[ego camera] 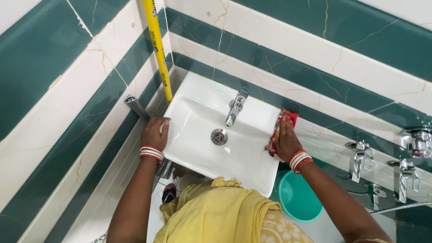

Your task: The person wipes the surface and basin of a bathroom sink with a cloth and then uses the cloth to scrub the handles and spouts of several wall-mounted faucets.

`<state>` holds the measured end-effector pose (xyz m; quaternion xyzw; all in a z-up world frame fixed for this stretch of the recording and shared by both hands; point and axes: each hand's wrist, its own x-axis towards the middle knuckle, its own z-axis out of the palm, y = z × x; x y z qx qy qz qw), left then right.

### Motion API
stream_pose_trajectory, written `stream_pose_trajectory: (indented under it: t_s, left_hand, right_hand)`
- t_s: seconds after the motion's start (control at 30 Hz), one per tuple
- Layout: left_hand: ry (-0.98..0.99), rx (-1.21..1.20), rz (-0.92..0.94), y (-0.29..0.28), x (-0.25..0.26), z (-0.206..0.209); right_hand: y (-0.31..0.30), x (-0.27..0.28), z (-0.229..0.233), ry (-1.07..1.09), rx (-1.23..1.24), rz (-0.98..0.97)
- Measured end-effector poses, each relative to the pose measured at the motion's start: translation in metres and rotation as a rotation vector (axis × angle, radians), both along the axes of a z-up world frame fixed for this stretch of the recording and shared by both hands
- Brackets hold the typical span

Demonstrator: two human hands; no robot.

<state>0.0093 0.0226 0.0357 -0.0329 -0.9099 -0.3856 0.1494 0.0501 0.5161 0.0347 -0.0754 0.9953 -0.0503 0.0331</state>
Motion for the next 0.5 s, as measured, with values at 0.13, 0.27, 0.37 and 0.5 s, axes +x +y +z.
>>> stream_pose_trajectory:
  t_s: [0.13,0.27,0.37,0.5]
  left_hand:
    - [0.006,0.002,0.005,0.001,0.002,-0.005]
    - [0.006,-0.016,0.015,0.003,0.003,-0.002]
    - [0.018,-0.007,0.010,0.004,0.006,0.000]
    - [-0.002,-0.022,0.035,0.007,0.006,0.003]
  right_hand:
    - [-0.017,-0.020,-0.005,0.060,0.130,0.003]
    - [-0.072,-0.067,-0.006,0.041,0.109,0.193]
    - [-0.078,-0.079,-0.006,0.060,-0.005,0.332]
    - [-0.038,-0.049,-0.004,0.069,0.073,0.314]
